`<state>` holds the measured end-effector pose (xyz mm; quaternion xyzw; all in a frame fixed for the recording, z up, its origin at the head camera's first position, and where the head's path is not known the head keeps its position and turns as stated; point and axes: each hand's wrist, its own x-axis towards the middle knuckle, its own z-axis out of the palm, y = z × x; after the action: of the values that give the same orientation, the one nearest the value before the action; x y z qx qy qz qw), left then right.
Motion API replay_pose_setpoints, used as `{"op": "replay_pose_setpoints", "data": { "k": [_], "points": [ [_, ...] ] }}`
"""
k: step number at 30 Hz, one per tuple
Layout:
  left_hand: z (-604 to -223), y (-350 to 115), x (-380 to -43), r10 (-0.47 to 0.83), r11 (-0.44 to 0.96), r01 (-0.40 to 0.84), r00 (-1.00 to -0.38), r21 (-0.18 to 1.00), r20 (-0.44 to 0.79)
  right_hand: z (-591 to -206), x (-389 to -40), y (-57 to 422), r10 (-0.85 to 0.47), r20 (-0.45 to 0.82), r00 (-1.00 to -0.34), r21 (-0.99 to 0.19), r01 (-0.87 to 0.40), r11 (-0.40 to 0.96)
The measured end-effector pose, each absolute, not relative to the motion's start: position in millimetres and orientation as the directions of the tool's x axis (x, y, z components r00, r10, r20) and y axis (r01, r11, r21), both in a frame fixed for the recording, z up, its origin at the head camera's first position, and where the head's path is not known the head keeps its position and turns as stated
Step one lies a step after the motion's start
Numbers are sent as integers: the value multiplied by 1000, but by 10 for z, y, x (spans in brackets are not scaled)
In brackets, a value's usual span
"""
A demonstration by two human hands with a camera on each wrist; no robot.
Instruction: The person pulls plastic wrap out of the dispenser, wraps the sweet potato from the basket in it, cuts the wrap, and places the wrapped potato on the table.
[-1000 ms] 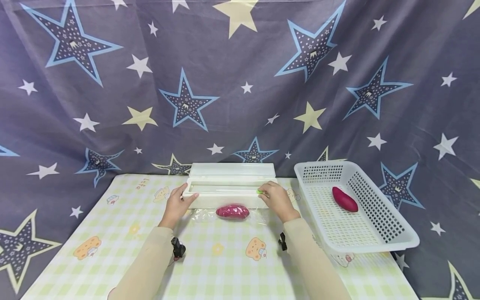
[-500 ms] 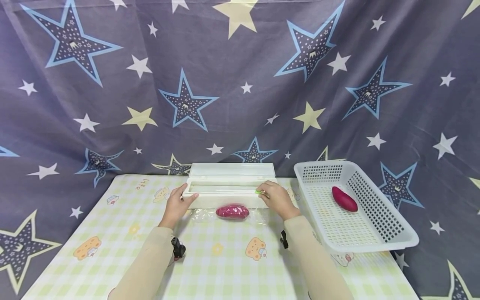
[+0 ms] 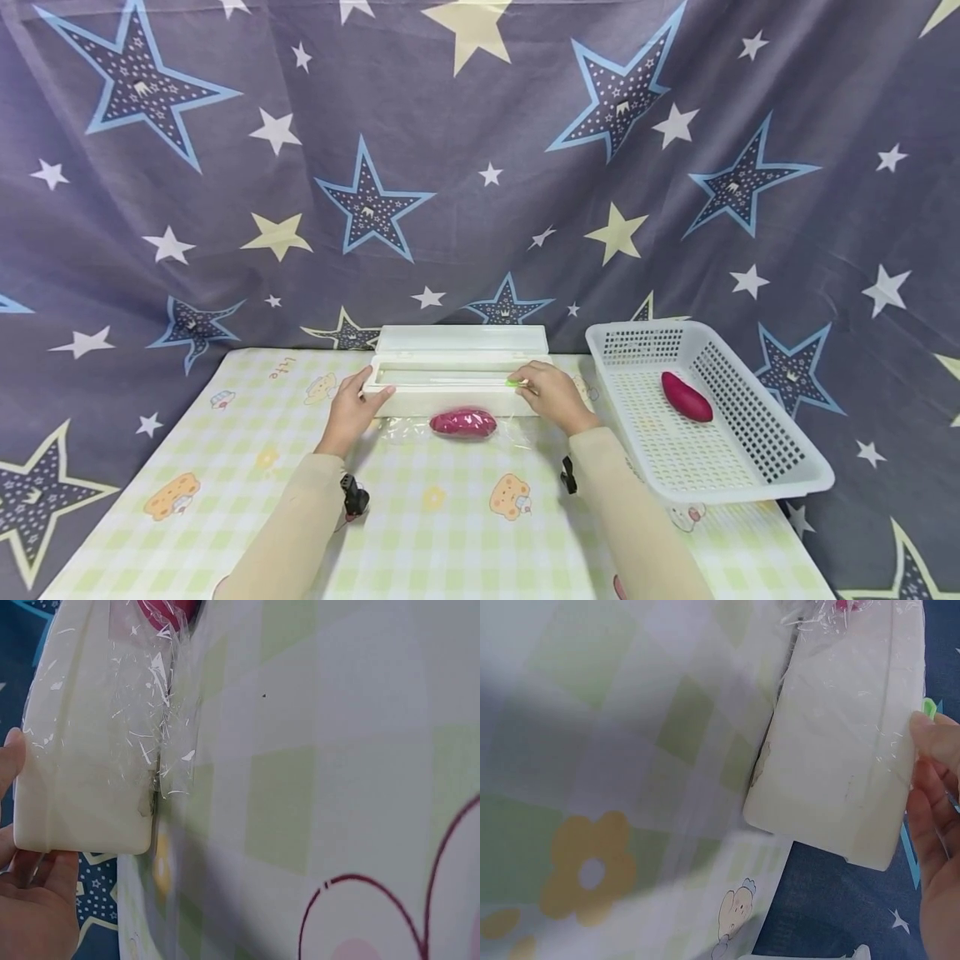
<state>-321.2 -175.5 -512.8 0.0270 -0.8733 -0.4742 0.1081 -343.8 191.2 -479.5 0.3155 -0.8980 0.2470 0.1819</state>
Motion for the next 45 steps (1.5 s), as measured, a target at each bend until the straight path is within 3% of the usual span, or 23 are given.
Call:
{"op": "replay_pose_setpoints", "data": {
  "k": [8,23,29,36,45],
  "points": [
    [-5126,-1761,-3202,-147,542,45,-978,839,147,-4802,-3442,1887,-488,433,-758,-323,-636,700],
    [-5106,-1794,-3185,-156,546,54,-974,836,165,-4745,-3448,1846,-606,429,-669,-325,-741,588],
    [-5091,-1761,-3176,-157,528,34,-978,849,137,-4722,-3395,1851,-575,369,-731,-396,-683,614],
    [-5067,-1731,-3178,-161,529,24,-979,848,128,-4668,-3356,1685,-446,435,-782,-428,-616,662],
    [-5057,-1741,-3177,-159,532,26,-979,846,130,-4709,-3368,1521,-350,425,-835,-448,-530,720]
  ]
}}
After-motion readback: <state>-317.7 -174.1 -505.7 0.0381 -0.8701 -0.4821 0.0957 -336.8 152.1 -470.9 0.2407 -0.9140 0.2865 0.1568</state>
